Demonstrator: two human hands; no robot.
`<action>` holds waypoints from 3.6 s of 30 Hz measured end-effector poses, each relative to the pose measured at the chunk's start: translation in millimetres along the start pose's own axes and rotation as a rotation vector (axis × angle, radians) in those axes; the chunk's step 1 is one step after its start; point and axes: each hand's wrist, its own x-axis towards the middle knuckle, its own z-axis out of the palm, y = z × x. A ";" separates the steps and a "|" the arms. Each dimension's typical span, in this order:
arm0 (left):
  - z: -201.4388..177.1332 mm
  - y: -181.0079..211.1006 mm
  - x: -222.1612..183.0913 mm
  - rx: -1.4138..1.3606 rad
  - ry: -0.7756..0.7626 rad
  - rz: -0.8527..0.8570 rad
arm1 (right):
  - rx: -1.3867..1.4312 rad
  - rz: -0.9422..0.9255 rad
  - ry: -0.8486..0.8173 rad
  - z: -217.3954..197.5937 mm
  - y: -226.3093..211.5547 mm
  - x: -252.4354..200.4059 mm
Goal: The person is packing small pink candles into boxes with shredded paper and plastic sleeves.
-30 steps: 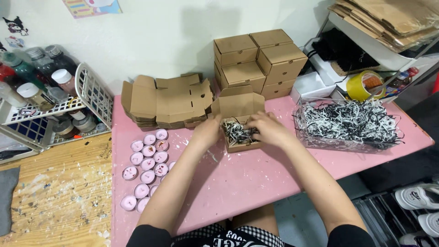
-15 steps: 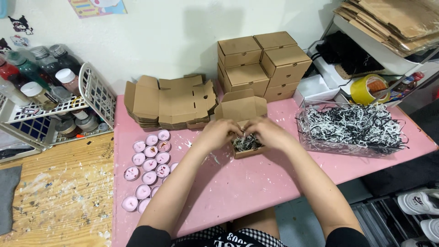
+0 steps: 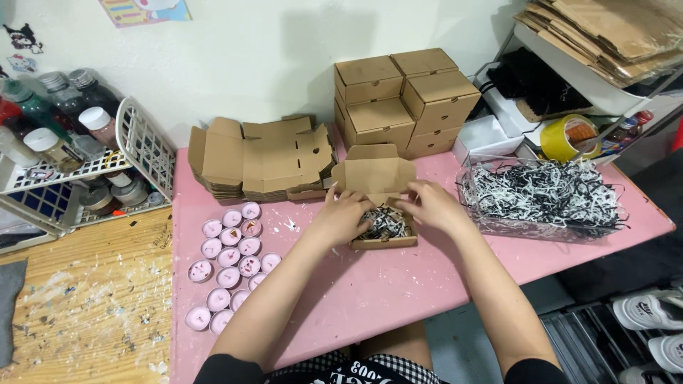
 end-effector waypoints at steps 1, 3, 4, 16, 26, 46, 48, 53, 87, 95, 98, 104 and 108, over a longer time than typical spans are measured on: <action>-9.4 7.4 -2.6 0.000 -0.001 0.006 | 0.000 0.005 0.004 -3.4 9.6 1.9; -30.2 21.7 -3.9 -0.115 0.096 0.098 | 0.082 0.142 0.187 -14.1 29.4 7.8; -35.3 28.7 -4.0 -0.113 0.097 0.103 | 0.082 0.144 0.192 -27.1 36.5 13.6; -35.4 36.0 -7.2 -0.209 -0.187 0.018 | -0.364 0.604 0.092 -41.5 231.1 147.0; -45.3 42.1 -5.2 -0.316 -0.224 -0.011 | -0.057 0.599 0.479 -54.6 226.3 141.5; -55.2 1.2 7.2 -0.614 -0.033 -0.354 | 1.214 0.094 0.370 40.9 -15.2 10.8; -66.4 -8.6 6.9 -0.734 0.035 -0.373 | 1.362 -0.057 0.460 44.8 -11.4 12.0; -86.5 -25.9 6.1 -1.023 0.179 -0.384 | 1.401 0.020 0.384 41.0 -19.5 9.1; -135.4 4.1 -24.2 -0.424 -0.146 -0.084 | 0.701 -0.290 -0.138 37.4 -43.3 -14.8; -118.3 -12.4 -23.8 -0.440 -0.130 -0.047 | 0.905 -0.360 -0.185 47.0 -32.0 -8.9; -108.1 -17.5 -21.1 -0.534 -0.130 0.020 | 1.097 -0.277 -0.370 53.8 -30.5 -10.3; -108.3 -19.4 -17.1 -0.778 -0.109 0.236 | 1.242 -0.340 -0.431 69.0 -5.4 -6.3; -108.0 -25.1 -16.6 -0.964 -0.155 0.236 | 1.311 -0.271 -0.438 56.6 -26.4 -10.0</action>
